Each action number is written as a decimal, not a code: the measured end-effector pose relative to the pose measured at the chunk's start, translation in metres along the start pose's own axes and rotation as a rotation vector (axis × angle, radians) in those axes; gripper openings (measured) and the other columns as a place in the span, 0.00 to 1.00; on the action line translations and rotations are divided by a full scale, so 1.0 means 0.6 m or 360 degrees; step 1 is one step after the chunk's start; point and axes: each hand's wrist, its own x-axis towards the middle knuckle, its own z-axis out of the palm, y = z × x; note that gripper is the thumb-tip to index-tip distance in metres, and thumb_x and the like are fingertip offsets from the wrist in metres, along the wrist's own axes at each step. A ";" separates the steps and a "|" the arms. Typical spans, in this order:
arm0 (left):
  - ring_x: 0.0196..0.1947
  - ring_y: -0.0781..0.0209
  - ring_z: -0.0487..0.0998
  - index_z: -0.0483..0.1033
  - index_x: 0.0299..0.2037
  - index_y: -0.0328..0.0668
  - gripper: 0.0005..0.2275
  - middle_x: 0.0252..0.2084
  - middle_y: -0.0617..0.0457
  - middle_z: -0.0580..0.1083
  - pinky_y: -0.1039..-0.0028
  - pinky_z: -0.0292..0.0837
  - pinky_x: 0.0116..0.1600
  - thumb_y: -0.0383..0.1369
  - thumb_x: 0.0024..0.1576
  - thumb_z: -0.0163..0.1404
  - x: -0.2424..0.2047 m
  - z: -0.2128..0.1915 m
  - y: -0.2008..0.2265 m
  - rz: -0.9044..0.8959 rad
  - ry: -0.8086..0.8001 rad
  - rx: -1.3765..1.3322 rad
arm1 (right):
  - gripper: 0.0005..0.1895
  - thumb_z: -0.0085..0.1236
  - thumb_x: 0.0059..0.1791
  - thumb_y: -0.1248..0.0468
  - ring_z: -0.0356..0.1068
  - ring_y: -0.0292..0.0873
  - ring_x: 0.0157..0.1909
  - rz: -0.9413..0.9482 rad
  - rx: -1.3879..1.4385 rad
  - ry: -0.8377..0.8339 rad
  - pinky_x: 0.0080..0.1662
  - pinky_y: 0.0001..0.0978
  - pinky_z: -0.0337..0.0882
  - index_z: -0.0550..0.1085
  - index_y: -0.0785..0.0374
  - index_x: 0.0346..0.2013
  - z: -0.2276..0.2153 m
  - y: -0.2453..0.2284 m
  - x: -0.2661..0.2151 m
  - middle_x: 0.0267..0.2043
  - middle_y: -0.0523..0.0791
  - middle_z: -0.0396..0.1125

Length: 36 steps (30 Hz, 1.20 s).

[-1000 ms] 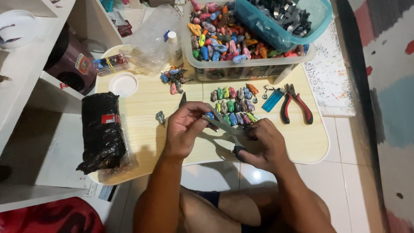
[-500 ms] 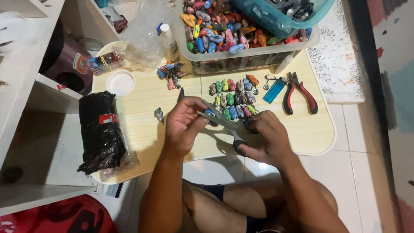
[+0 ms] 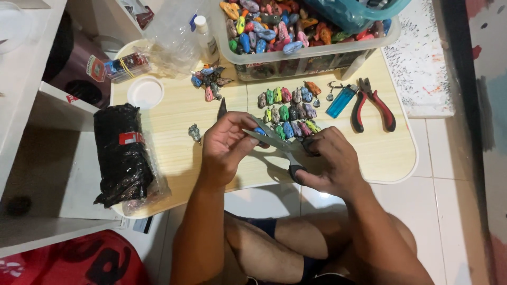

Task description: Assembling and modifying small colorful fishing lures using pliers and scissors

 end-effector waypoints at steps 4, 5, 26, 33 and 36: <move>0.37 0.57 0.82 0.70 0.45 0.28 0.10 0.39 0.41 0.75 0.70 0.81 0.45 0.24 0.56 0.55 0.000 0.002 0.000 -0.0003 0.0005 0.0002 | 0.22 0.72 0.43 0.49 0.69 0.57 0.36 0.0021 0.0003 0.0005 0.39 0.45 0.70 0.73 0.63 0.30 0.002 0.002 -0.005 0.33 0.51 0.65; 0.36 0.57 0.82 0.70 0.45 0.28 0.10 0.38 0.40 0.75 0.70 0.81 0.44 0.24 0.56 0.55 0.000 0.001 -0.001 -0.0010 0.0009 0.0004 | 0.22 0.72 0.43 0.49 0.69 0.57 0.36 0.0021 -0.0005 0.0010 0.39 0.44 0.70 0.73 0.63 0.30 0.002 0.001 -0.004 0.33 0.51 0.65; 0.35 0.54 0.81 0.70 0.44 0.25 0.09 0.37 0.38 0.74 0.66 0.83 0.42 0.22 0.56 0.55 0.002 -0.002 -0.009 0.0012 0.0031 0.0023 | 0.22 0.70 0.45 0.47 0.68 0.55 0.34 0.0016 -0.0062 0.0037 0.38 0.44 0.69 0.73 0.62 0.29 0.002 -0.003 -0.001 0.32 0.49 0.64; 0.36 0.54 0.81 0.70 0.44 0.24 0.09 0.38 0.38 0.74 0.65 0.83 0.42 0.20 0.56 0.54 0.000 -0.004 -0.010 -0.0021 0.0047 0.0012 | 0.22 0.67 0.48 0.47 0.68 0.55 0.34 0.0029 -0.0081 0.0008 0.38 0.44 0.69 0.72 0.61 0.29 0.002 -0.004 0.000 0.32 0.48 0.64; 0.34 0.55 0.81 0.70 0.44 0.25 0.09 0.37 0.38 0.74 0.66 0.83 0.42 0.21 0.57 0.54 0.004 0.001 0.001 -0.0052 0.0042 0.0046 | 0.22 0.67 0.48 0.47 0.67 0.55 0.33 0.0020 -0.0071 0.0000 0.36 0.44 0.68 0.71 0.61 0.29 0.002 -0.004 0.000 0.31 0.48 0.63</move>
